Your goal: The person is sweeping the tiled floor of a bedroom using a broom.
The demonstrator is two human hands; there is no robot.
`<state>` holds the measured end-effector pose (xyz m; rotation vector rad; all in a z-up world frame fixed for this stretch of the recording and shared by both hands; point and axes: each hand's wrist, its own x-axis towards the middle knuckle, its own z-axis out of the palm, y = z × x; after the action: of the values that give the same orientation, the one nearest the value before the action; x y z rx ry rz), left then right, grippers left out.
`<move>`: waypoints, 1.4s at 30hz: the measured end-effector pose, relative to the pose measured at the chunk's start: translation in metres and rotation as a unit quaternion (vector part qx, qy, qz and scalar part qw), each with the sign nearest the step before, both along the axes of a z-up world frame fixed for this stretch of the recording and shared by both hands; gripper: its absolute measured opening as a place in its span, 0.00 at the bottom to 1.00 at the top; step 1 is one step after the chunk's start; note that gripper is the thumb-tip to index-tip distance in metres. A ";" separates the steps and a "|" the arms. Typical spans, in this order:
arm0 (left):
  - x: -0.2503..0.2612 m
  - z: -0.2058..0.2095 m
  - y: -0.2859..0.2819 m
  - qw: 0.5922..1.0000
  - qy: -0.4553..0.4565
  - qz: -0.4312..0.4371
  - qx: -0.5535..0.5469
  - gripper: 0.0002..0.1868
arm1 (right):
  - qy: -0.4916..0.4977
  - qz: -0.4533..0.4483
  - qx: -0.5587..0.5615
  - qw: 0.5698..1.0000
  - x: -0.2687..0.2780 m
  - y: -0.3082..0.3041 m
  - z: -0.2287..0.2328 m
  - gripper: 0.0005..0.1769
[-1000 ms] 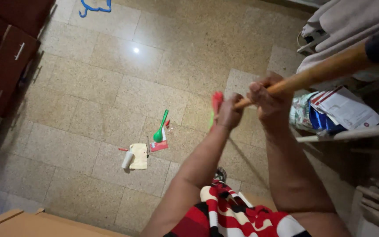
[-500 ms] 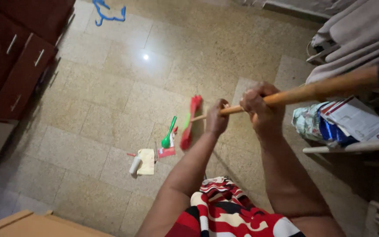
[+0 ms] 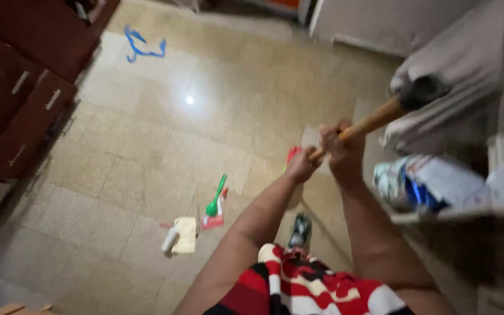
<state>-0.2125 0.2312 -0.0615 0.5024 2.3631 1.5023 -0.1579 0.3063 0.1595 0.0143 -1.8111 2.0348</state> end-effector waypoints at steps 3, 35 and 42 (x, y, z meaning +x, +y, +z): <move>-0.013 -0.018 0.015 0.998 0.037 -0.016 -0.045 0.24 | 0.001 0.030 -0.010 0.999 -0.027 0.018 -0.019 0.12; -0.039 -0.002 0.063 0.976 -0.005 0.032 0.215 0.04 | -0.063 0.066 0.068 0.993 -0.064 0.061 0.013 0.18; -0.029 0.072 0.056 0.965 0.015 0.052 0.257 0.11 | -0.143 0.080 0.048 0.985 -0.057 0.058 -0.032 0.15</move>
<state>-0.2415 0.2871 0.0102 0.5207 2.0303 2.1821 -0.2146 0.3644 0.1274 -0.1152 -2.1431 2.1474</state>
